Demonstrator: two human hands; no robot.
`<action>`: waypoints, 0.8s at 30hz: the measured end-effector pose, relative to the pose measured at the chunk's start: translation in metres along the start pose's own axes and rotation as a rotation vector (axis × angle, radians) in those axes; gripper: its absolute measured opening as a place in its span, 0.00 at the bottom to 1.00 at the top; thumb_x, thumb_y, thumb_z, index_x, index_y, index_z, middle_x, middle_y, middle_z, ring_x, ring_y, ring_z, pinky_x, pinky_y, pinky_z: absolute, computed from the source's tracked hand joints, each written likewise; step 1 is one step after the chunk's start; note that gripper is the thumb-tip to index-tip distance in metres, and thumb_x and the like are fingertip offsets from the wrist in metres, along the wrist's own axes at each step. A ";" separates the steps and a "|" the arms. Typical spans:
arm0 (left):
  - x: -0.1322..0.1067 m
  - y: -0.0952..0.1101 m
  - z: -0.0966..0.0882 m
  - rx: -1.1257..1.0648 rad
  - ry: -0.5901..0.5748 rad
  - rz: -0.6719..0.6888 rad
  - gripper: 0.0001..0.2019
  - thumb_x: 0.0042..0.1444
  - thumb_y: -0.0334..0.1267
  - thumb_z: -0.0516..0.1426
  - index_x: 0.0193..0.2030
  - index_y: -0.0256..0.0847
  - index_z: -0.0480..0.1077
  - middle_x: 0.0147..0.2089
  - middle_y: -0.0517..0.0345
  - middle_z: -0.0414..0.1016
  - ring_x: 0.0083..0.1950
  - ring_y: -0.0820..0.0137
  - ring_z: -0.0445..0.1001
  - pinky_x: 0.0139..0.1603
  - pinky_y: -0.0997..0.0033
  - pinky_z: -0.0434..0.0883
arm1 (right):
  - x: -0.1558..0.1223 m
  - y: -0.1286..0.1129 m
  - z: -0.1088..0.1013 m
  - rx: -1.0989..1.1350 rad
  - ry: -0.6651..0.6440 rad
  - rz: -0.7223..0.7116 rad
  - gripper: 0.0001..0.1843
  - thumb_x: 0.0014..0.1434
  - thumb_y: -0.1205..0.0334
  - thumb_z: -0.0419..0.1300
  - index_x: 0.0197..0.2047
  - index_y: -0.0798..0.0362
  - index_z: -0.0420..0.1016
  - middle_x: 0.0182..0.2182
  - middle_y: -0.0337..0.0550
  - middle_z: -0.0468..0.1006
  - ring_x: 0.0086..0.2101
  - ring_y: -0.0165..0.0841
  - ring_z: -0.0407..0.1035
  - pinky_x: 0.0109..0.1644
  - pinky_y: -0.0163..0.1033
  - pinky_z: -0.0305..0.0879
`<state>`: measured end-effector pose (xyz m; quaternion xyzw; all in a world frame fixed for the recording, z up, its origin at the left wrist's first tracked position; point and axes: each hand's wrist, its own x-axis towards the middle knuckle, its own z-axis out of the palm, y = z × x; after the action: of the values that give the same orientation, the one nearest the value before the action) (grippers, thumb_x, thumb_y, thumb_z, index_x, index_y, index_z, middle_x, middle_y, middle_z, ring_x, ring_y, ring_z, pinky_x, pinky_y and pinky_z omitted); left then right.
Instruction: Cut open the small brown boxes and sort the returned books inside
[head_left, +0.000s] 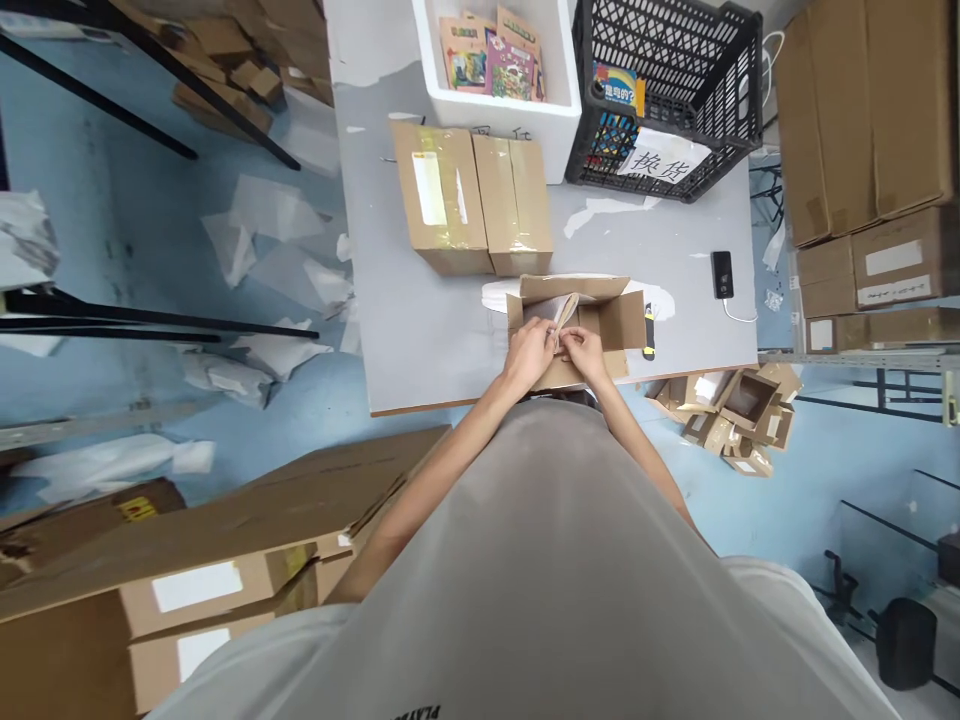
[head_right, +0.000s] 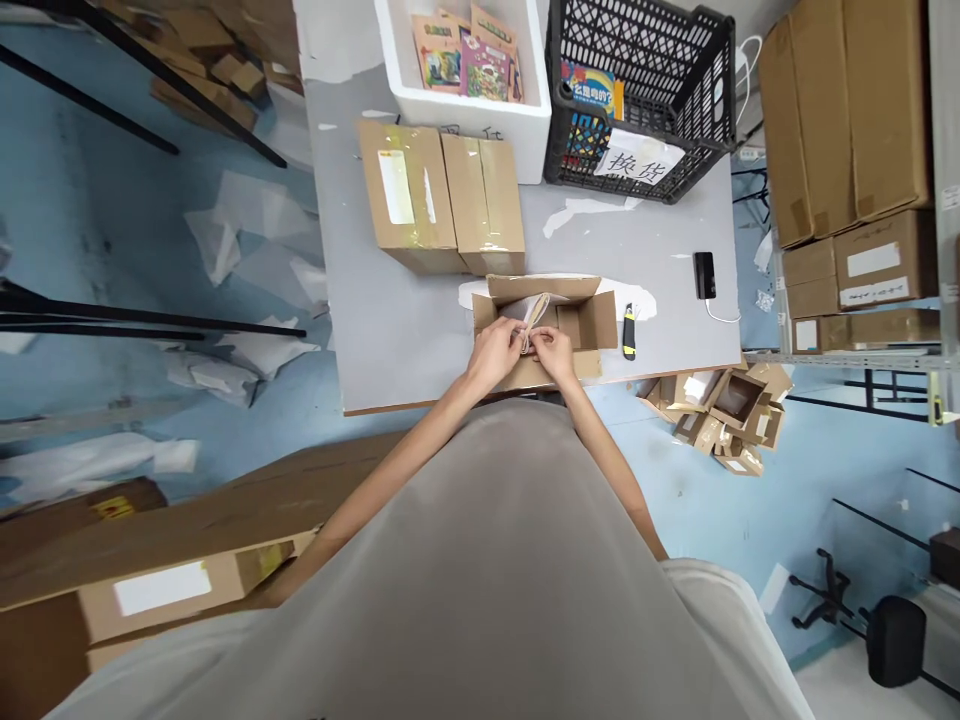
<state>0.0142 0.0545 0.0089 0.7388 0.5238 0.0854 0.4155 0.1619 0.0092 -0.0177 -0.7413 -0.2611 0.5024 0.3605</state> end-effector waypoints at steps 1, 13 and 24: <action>0.000 -0.002 -0.001 -0.006 -0.008 -0.001 0.18 0.76 0.32 0.54 0.63 0.40 0.83 0.64 0.43 0.84 0.62 0.53 0.85 0.68 0.57 0.77 | -0.001 0.001 0.002 -0.005 0.010 -0.007 0.06 0.67 0.57 0.68 0.40 0.51 0.80 0.37 0.41 0.88 0.33 0.30 0.83 0.31 0.29 0.78; 0.008 0.018 -0.009 0.181 -0.052 -0.073 0.18 0.78 0.36 0.53 0.56 0.34 0.85 0.61 0.32 0.82 0.60 0.44 0.85 0.65 0.51 0.78 | 0.002 0.000 0.006 -0.397 0.010 -0.081 0.06 0.68 0.60 0.66 0.37 0.50 0.83 0.32 0.41 0.88 0.37 0.40 0.85 0.50 0.42 0.82; -0.004 0.030 -0.013 0.127 0.146 0.004 0.15 0.74 0.31 0.54 0.52 0.41 0.83 0.70 0.41 0.76 0.68 0.50 0.78 0.66 0.53 0.78 | 0.035 -0.018 -0.055 -0.481 0.042 -0.229 0.42 0.67 0.61 0.67 0.82 0.53 0.65 0.50 0.47 0.90 0.47 0.43 0.85 0.63 0.51 0.79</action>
<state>0.0262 0.0547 0.0397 0.7566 0.5555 0.1065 0.3282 0.2255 0.0311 -0.0093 -0.7815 -0.4475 0.3667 0.2338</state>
